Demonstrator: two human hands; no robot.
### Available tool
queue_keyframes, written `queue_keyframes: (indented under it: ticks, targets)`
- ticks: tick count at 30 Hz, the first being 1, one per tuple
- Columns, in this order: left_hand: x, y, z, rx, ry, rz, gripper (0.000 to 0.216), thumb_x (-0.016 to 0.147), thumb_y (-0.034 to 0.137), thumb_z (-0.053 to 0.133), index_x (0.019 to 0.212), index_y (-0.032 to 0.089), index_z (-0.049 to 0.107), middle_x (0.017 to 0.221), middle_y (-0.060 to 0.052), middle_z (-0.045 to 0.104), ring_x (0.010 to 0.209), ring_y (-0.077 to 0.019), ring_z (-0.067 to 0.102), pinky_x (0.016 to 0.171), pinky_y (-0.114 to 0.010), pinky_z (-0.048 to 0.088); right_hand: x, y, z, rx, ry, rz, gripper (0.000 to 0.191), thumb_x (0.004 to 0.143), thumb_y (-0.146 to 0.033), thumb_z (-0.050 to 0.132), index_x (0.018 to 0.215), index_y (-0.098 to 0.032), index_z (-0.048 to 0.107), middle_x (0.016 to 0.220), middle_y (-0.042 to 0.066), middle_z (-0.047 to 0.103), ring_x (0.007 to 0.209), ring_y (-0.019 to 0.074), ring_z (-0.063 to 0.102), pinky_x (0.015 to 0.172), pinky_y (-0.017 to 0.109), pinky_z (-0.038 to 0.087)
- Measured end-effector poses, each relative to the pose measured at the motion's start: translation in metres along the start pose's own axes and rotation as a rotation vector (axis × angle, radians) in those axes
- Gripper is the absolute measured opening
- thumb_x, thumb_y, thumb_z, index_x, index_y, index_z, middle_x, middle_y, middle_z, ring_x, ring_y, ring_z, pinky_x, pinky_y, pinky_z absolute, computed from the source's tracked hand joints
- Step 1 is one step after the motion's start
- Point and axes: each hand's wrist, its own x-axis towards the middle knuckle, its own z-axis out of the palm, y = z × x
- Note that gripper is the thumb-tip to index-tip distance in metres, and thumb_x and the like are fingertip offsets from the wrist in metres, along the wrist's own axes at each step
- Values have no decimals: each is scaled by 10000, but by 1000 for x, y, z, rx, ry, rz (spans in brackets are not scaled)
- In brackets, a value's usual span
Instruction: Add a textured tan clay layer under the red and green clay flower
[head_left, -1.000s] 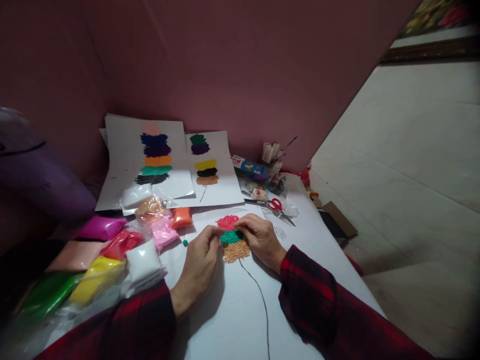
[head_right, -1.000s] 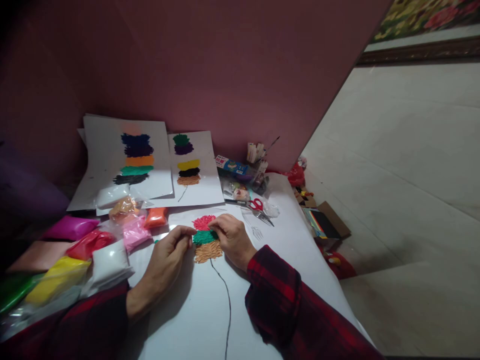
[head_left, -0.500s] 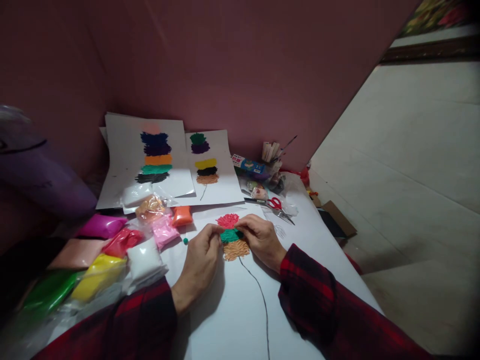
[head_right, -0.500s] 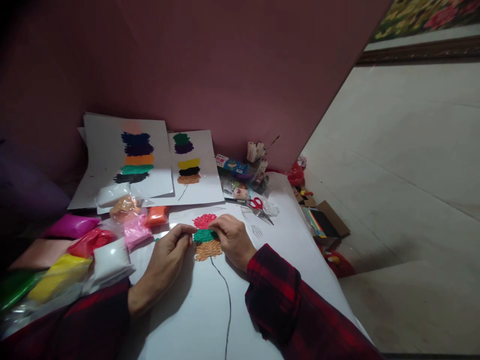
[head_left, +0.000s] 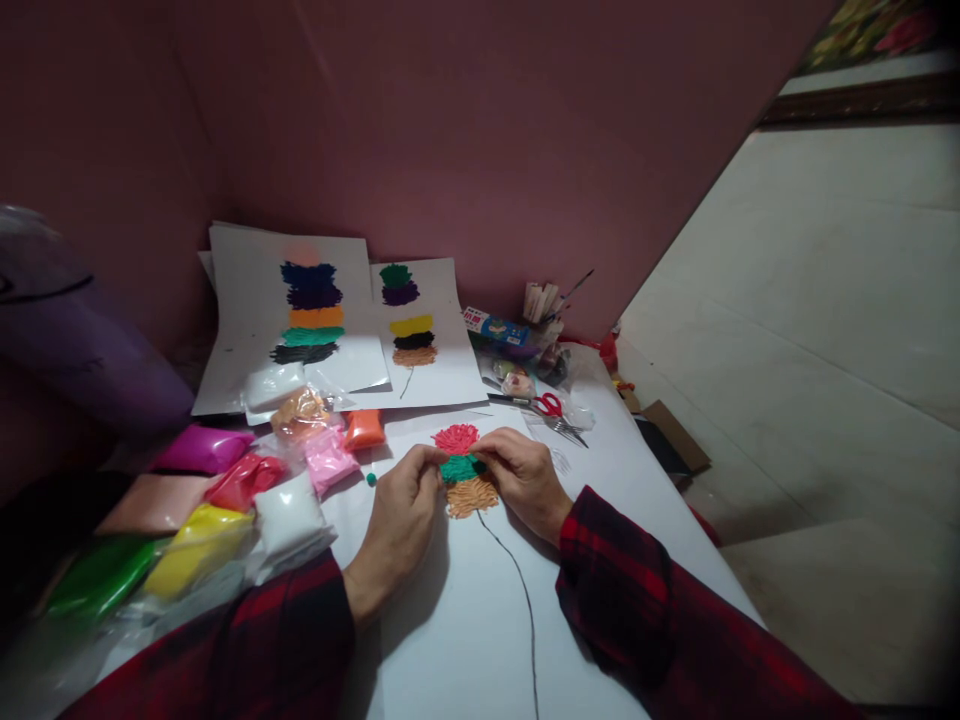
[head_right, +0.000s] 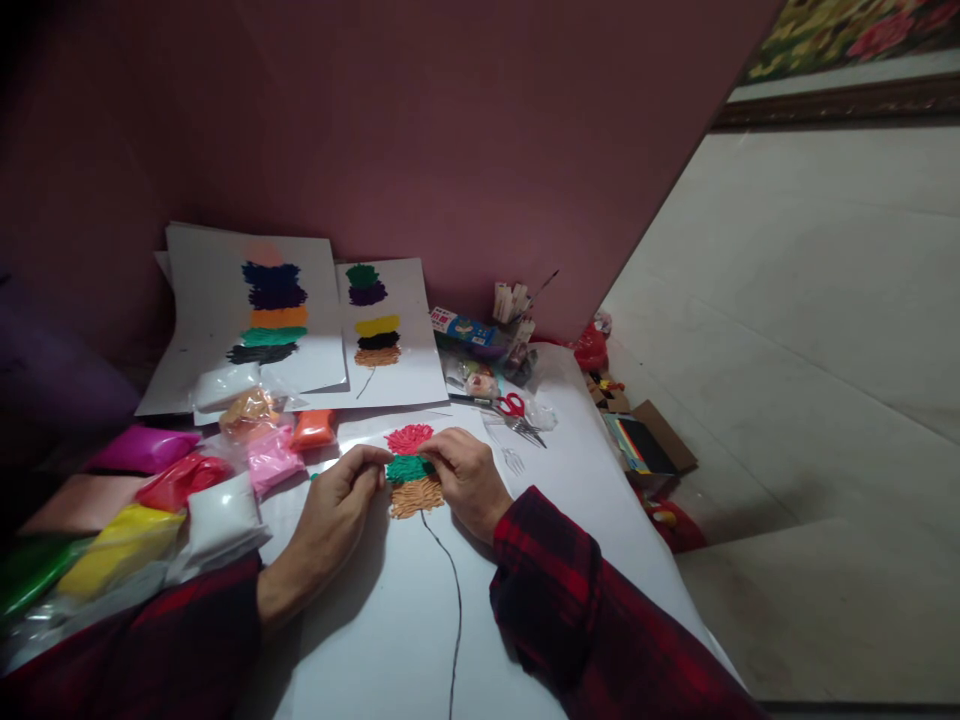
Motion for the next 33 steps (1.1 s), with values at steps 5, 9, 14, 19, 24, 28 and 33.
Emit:
queue_keyframes:
  ticks: [5, 9, 14, 19, 24, 28, 33]
  targets:
    - [0, 1, 0, 8, -1, 4, 169, 840, 196, 424, 852, 186, 591, 706, 20, 564, 674, -151, 510, 633, -266, 387, -2, -1, 0, -28, -21, -26, 177, 865, -87, 537, 884, -193, 677, 816, 50, 669, 783, 177, 603, 724, 308, 489]
    - [0, 1, 0, 11, 0, 13, 169, 835, 177, 422, 851, 187, 591, 726, 19, 575, 693, -149, 517, 648, -264, 391, -3, -3, 0, -37, -23, -49, 182, 869, -85, 524, 887, -191, 670, 810, 51, 668, 777, 178, 594, 725, 313, 487]
    - [1, -1, 0, 15, -1, 25, 168, 837, 173, 423, 847, 188, 590, 734, 19, 578, 690, -145, 517, 649, -266, 392, -4, -3, -1, -31, -19, -48, 178, 859, -64, 534, 871, -176, 672, 796, 55, 667, 763, 175, 593, 716, 310, 485]
    - [1, -2, 0, 8, -1, 13, 163, 838, 179, 428, 856, 190, 589, 715, 24, 565, 680, -145, 513, 642, -267, 394, -4, -5, -2, -18, -22, -32, 186, 859, -63, 531, 880, -180, 674, 797, 55, 664, 765, 177, 596, 712, 311, 488]
    - [0, -1, -1, 13, -2, 11, 161, 839, 178, 427, 851, 189, 588, 726, 24, 574, 690, -143, 516, 652, -267, 393, -4, -7, -2, -7, -22, -37, 188, 857, -61, 529, 884, -177, 674, 792, 55, 663, 760, 177, 596, 705, 312, 489]
    - [0, 0, -1, 8, -6, 13, 160, 836, 170, 426, 848, 190, 584, 729, 25, 573, 692, -142, 516, 650, -266, 393, -5, -7, -2, -6, -13, -41, 200, 837, -43, 539, 881, -184, 674, 792, 48, 660, 759, 174, 596, 699, 305, 488]
    - [0, -1, -1, 17, -1, 24, 158, 840, 175, 426, 842, 190, 583, 731, 23, 570, 702, -145, 513, 661, -269, 390, -7, -7, -2, -10, -18, -36, 177, 850, -68, 543, 882, -186, 671, 791, 50, 657, 763, 177, 594, 701, 311, 489]
